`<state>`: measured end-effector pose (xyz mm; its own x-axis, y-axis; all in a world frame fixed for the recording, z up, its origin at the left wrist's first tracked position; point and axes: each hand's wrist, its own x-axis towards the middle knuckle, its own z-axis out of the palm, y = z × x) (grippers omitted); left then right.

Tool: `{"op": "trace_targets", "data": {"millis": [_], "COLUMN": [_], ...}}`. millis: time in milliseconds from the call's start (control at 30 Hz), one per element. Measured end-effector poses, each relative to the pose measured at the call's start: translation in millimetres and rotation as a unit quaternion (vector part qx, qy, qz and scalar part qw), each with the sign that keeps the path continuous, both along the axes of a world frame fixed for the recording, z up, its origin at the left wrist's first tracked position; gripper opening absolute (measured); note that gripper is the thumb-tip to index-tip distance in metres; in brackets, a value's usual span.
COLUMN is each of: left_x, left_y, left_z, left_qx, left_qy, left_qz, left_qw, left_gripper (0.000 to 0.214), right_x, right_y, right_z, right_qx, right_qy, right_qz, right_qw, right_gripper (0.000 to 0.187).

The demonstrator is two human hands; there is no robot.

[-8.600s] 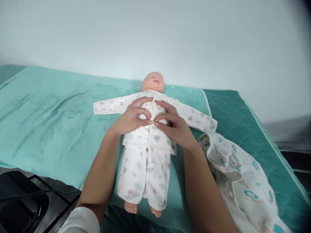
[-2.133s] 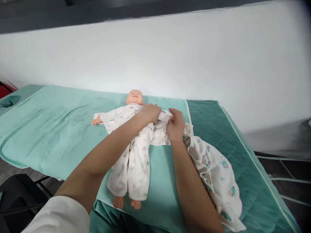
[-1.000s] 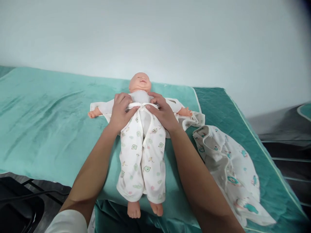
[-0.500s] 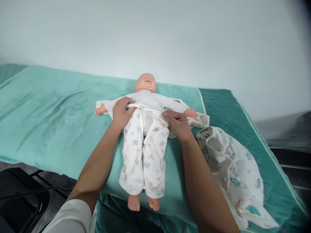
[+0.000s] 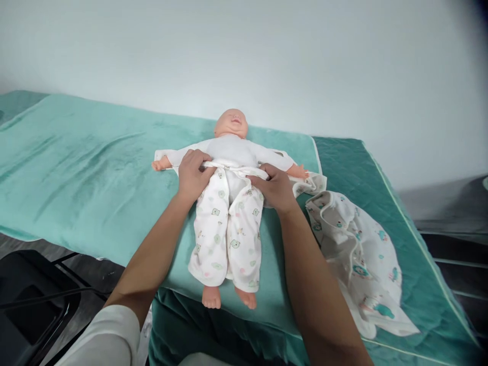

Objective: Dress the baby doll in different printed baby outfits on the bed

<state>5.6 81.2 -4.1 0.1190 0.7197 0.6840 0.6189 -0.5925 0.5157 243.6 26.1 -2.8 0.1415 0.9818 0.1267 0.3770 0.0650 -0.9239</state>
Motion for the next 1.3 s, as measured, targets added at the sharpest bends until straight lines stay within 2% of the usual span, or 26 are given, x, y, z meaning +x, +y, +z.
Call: {"op": "trace_targets", "data": {"millis": [100,233,367,467,567,700,800,933,1000,1167,1233,1300], "left_x": [-11,-24,-25,-23,-22,-20,-15,-8,-3,5,4,1], "left_y": [-36,-70,-70,-66,-68,-70,-65,-48,-35,-4,-6,-20], "left_z": [-6.7,-13.9,-17.2,-18.6,-18.8,-18.3,-18.6,-17.6,-15.8,-12.0,-11.7,-12.0], "left_qx": [-0.001,-0.077,-0.119,-0.127,-0.127,-0.13,-0.111,-0.09,-0.081,-0.068,-0.067,-0.072], "left_qy": [-0.016,-0.04,-0.036,-0.022,-0.017,-0.012,-0.019,-0.003,0.009,0.023,0.013,0.004], "left_qz": [-0.024,-0.057,-0.048,-0.026,-0.01,0.001,0.001,0.011,0.011,0.006,-0.004,-0.018], "left_qw": [1.0,0.995,0.991,0.991,0.992,0.991,0.994,0.996,0.997,0.997,0.998,0.997], "left_gripper": [0.019,0.021,0.019,0.017,0.015,0.013,0.011,0.009,0.008,0.009,0.009,0.01], "right_x": [-4,-11,-18,-22,-24,-25,-23,-21,-20,-17,-16,-16], "right_y": [1,3,-7,-30,-57,-77,-76,-62,-52,-25,-20,-20], "right_z": [-1.3,-3.5,-4.1,-5.7,-9.9,-13.9,-13.1,-11.0,-10.2,-10.1,-12.5,-16.1], "right_qx": [0.033,0.098,0.219,0.26,0.235,0.114,0.042,0.016,0.003,0.002,0.007,0.013], "right_qy": [-0.016,-0.064,-0.106,-0.12,-0.107,-0.063,-0.003,0.061,0.064,0.029,-0.007,-0.04], "right_qz": [-0.033,-0.064,-0.092,-0.079,-0.046,-0.008,0.034,0.084,0.072,0.02,0.001,-0.021], "right_qw": [0.999,0.991,0.966,0.955,0.965,0.991,0.999,0.995,0.995,0.999,1.0,0.999], "right_gripper": [0.033,0.023,0.02,0.022,0.027,0.031,0.033,0.061,0.065,0.056,0.05,0.042]}}
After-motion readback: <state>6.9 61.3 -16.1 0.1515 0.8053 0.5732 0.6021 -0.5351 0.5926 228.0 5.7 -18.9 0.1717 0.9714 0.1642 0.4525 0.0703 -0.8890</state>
